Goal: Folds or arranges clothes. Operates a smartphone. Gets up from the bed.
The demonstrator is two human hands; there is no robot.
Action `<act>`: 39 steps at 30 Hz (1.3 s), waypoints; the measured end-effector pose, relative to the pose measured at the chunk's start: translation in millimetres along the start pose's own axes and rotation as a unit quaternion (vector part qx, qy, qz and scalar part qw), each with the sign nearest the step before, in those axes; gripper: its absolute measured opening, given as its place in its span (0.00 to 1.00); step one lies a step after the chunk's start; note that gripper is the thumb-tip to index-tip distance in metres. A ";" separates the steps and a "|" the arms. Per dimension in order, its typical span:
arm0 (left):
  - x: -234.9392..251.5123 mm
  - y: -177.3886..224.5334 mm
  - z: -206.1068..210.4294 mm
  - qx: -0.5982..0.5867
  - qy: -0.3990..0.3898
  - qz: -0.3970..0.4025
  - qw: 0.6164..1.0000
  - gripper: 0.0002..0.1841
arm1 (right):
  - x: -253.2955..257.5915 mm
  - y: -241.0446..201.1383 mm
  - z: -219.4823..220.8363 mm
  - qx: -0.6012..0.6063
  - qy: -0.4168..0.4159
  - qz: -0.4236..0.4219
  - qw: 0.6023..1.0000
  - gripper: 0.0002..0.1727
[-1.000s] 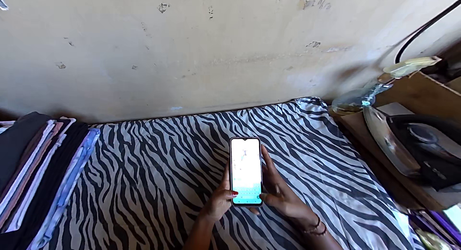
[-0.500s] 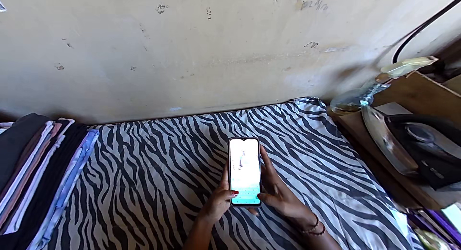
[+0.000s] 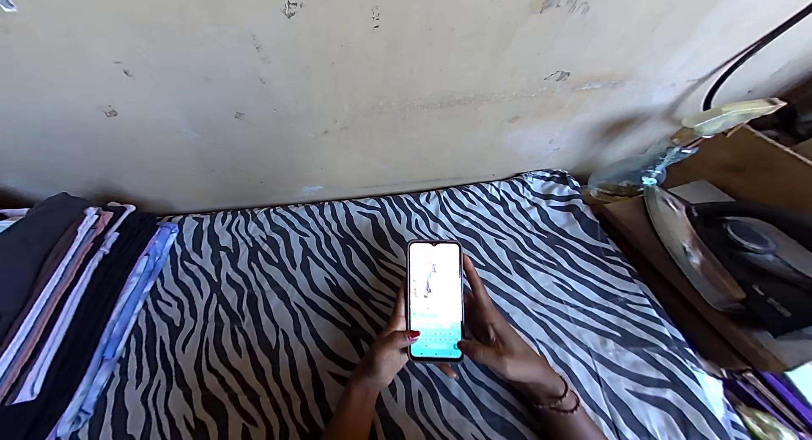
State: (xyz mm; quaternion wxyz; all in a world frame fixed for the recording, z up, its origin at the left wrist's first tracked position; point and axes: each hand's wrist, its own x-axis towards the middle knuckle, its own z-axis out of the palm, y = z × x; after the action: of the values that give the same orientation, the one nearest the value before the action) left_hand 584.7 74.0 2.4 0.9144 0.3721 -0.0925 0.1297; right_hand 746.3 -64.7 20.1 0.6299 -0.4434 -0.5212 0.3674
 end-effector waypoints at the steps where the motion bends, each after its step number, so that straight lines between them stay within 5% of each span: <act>1: 0.3 0.1 0.3 0.001 0.001 0.001 1.000 0.48 | 0.2 0.1 1.3 -0.002 0.006 -0.002 1.000 0.70; 14: 2.5 6.9 11.7 0.028 0.085 -0.052 0.995 0.51 | 4.5 0.3 16.4 -0.038 0.081 0.005 0.996 0.66; 20: 0.7 7.0 13.3 0.072 0.095 -0.047 0.992 0.53 | 2.3 5.3 15.1 -0.091 0.056 -0.011 0.994 0.82; 30: 0.9 0.4 0.8 0.020 0.024 -0.015 0.999 0.53 | 3.0 0.1 9.4 0.036 0.055 0.005 0.998 0.63; 39: 0.9 1.2 1.8 0.024 0.031 -0.014 0.999 0.54 | 4.5 0.6 12.0 -0.049 0.072 0.008 0.996 0.66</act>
State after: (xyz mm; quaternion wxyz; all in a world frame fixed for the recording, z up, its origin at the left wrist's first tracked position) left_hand 585.0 73.7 4.7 0.9096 0.3906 -0.0557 0.1303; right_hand 735.4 -58.2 21.9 0.6402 -0.5038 -0.4880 0.3133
